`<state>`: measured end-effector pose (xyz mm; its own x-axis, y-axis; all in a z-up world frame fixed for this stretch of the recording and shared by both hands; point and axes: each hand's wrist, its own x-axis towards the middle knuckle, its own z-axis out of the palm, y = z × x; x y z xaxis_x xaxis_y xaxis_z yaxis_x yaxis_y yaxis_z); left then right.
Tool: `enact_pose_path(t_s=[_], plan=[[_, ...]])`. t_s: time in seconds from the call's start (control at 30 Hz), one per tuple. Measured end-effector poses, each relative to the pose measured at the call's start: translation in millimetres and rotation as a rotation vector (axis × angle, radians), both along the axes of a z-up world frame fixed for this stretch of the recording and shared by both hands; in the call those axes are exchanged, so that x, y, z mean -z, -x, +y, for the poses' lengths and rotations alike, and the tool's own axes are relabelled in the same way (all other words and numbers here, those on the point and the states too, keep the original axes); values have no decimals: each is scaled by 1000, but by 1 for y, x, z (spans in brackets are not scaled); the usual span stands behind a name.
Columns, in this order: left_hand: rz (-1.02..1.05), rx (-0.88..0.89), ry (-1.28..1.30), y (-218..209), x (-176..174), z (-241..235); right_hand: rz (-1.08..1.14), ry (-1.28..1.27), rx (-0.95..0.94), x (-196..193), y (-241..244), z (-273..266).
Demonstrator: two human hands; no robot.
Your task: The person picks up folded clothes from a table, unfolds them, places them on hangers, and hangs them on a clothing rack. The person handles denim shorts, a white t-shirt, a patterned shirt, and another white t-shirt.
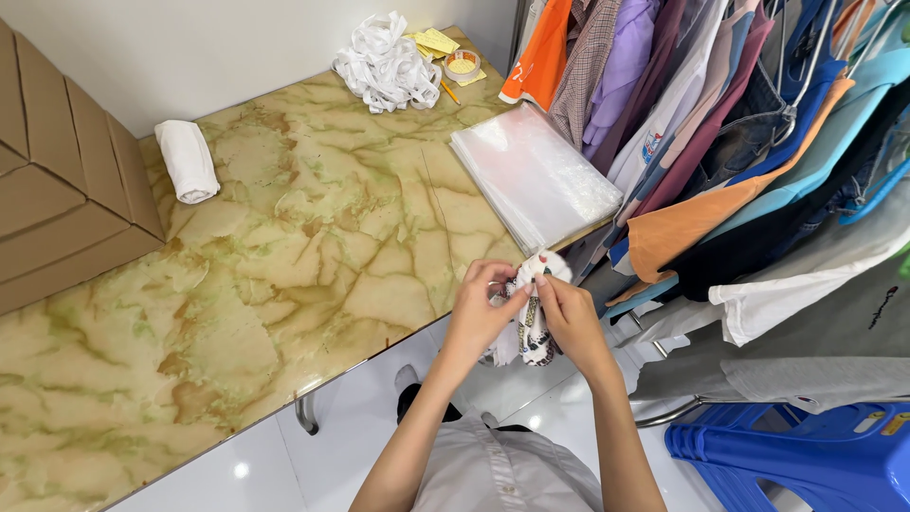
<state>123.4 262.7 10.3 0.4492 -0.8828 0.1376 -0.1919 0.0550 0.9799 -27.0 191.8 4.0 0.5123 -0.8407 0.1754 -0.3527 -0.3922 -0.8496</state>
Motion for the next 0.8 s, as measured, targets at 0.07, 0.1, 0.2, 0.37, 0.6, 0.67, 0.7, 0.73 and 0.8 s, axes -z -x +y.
enact_pose_path(t_s=[0.07, 0.1, 0.2, 0.37, 0.6, 0.67, 0.7, 0.73, 0.8], plan=[[-248, 1, 11, 8, -8, 0, 7, 40, 14, -7, -3, 2], [-492, -4, 21, 14, -12, 0, 17, 78, 22, -10, -4, 3], [-282, 58, 15, 9, -9, -12, -111, 115, 65, 16, 12, -9], [177, -68, 56, 1, 2, -30, -225, 167, 219, 15, 62, -39], [342, -125, 114, -18, 11, -62, -581, -139, 530, 42, 142, -82], [314, -105, 102, -21, 4, -70, -667, -280, 551, 20, 151, -77], [289, -102, 94, -22, 1, -73, -748, -426, 553, 9, 157, -75], [289, -89, 92, -18, 3, -78, -752, -422, 565, 7, 164, -73], [117, 27, 0, -14, 8, -84, -637, -510, 541, 2, 175, -68]])
